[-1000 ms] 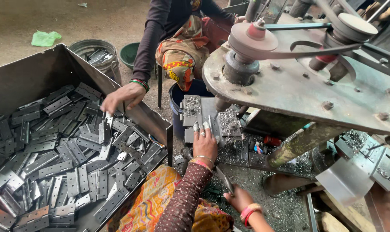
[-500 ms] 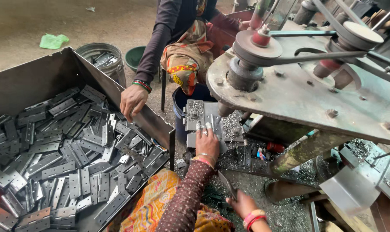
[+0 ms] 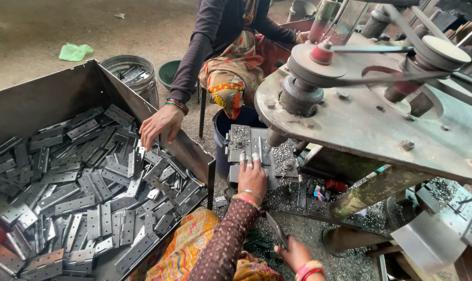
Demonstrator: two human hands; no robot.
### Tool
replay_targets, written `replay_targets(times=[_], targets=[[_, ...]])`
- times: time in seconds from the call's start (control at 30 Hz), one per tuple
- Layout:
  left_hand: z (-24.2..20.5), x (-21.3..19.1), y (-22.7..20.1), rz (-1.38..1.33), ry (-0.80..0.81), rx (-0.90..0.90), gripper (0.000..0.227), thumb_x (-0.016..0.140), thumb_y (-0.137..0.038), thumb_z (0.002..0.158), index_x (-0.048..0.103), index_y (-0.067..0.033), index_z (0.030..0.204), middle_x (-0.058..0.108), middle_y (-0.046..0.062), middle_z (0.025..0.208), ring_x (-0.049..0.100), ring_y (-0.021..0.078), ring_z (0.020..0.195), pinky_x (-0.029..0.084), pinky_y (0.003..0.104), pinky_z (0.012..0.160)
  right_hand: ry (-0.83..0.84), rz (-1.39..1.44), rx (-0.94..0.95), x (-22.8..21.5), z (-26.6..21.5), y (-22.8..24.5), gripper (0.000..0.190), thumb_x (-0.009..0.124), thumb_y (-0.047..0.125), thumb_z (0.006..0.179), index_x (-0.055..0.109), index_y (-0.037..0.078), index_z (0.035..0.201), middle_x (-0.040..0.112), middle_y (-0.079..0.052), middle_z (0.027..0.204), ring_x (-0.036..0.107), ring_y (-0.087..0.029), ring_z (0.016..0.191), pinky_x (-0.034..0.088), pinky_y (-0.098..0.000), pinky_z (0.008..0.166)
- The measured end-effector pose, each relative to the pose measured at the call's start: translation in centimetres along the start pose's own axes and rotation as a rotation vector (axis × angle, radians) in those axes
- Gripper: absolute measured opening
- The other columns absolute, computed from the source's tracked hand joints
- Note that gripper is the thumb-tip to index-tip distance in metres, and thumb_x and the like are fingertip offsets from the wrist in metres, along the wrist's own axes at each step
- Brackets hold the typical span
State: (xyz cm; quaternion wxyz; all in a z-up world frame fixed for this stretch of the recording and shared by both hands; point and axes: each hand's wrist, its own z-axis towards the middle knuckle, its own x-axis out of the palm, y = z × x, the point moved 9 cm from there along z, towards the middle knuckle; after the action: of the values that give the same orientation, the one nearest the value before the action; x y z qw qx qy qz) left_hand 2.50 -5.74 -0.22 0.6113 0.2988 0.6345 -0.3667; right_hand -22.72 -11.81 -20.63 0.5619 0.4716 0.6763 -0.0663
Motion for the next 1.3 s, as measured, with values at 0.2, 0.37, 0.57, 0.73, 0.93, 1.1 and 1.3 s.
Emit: replay_targets(times=[0.2, 0.37, 0.57, 0.73, 0.93, 1.1, 1.3], targets=[[2.5, -0.1, 0.5, -0.042, -0.171, -0.032, 0.036, 0.048, -0.026, 0.102, 0.07, -0.0024, 0.118, 0.045, 0.021, 0.15, 0.046, 0.0353, 0.136, 0.031, 0.051, 0.115, -0.039, -0.075, 0.049, 0.5, -0.9, -0.2, 0.045, 0.068, 0.052, 0.086, 0.062, 0.01, 0.101, 0.074, -0.018, 0.08, 0.074, -0.038, 0.076, 0.056, -0.0494, 0.072], [0.6, -1.5, 0.3, -0.075, -0.258, 0.015, 0.028, 0.055, -0.021, 0.096, 0.073, -0.0074, 0.112, 0.055, 0.017, 0.138, 0.048, 0.0319, 0.135, 0.027, 0.052, 0.119, -0.251, -0.004, 0.108, 2.6, -2.0, -0.9, 0.049, 0.067, 0.046, 0.083, 0.059, 0.009, 0.113, 0.073, -0.022, 0.085, 0.07, -0.046, 0.083, 0.055, -0.0545, 0.071], [-7.8, -4.1, 2.6, -0.287, -0.556, 0.107, 0.024, 0.061, -0.03, 0.097, 0.071, -0.0099, 0.106, 0.063, 0.009, 0.126, 0.058, 0.0269, 0.124, 0.034, 0.05, 0.121, -0.123, -0.123, 0.061, -1.7, -3.0, 1.4, 0.052, 0.068, 0.055, 0.086, 0.064, 0.008, 0.107, 0.075, -0.022, 0.094, 0.072, -0.044, 0.088, 0.056, -0.0525, 0.078], [-19.0, -1.0, 11.0, -0.385, -0.759, -0.059, 0.033, 0.063, -0.027, 0.095, 0.064, -0.0117, 0.124, 0.062, 0.008, 0.133, 0.059, 0.0271, 0.12, 0.041, 0.048, 0.108, -0.524, -0.001, -0.198, -12.7, -6.8, 7.1, 0.037, 0.074, 0.035, 0.093, 0.072, 0.006, 0.116, 0.07, -0.018, 0.104, 0.072, -0.029, 0.083, 0.056, -0.0398, 0.075], [-21.2, 4.9, 29.2, -0.044, -0.584, -0.688, 0.037, 0.064, -0.022, 0.09, 0.064, -0.0084, 0.124, 0.06, 0.016, 0.127, 0.058, 0.0355, 0.116, 0.044, 0.05, 0.099, -0.612, 0.22, -0.26, -15.4, -5.0, 9.6, 0.034, 0.079, 0.021, 0.09, 0.072, 0.004, 0.118, 0.064, -0.015, 0.118, 0.071, -0.019, 0.089, 0.058, -0.0321, 0.075], [-18.7, 10.9, 38.6, -0.113, -0.458, -0.72, 0.034, 0.064, -0.02, 0.085, 0.064, -0.0094, 0.118, 0.062, 0.015, 0.119, 0.064, 0.0357, 0.105, 0.053, 0.048, 0.088, -0.567, 0.161, -0.175, -14.9, -4.1, 8.0, 0.035, 0.079, 0.024, 0.088, 0.073, 0.005, 0.116, 0.065, -0.017, 0.118, 0.073, -0.021, 0.088, 0.06, -0.034, 0.075], [-20.7, 13.3, 40.8, -0.314, -0.461, -0.821, 0.027, 0.065, -0.028, 0.095, 0.068, -0.0102, 0.116, 0.065, 0.018, 0.111, 0.065, 0.0401, 0.097, 0.054, 0.051, 0.085, -0.53, 0.007, -0.007, -15.2, -5.0, 9.4, 0.037, 0.075, 0.035, 0.086, 0.074, 0.013, 0.117, 0.068, -0.009, 0.116, 0.075, -0.02, 0.088, 0.06, -0.0361, 0.076]])
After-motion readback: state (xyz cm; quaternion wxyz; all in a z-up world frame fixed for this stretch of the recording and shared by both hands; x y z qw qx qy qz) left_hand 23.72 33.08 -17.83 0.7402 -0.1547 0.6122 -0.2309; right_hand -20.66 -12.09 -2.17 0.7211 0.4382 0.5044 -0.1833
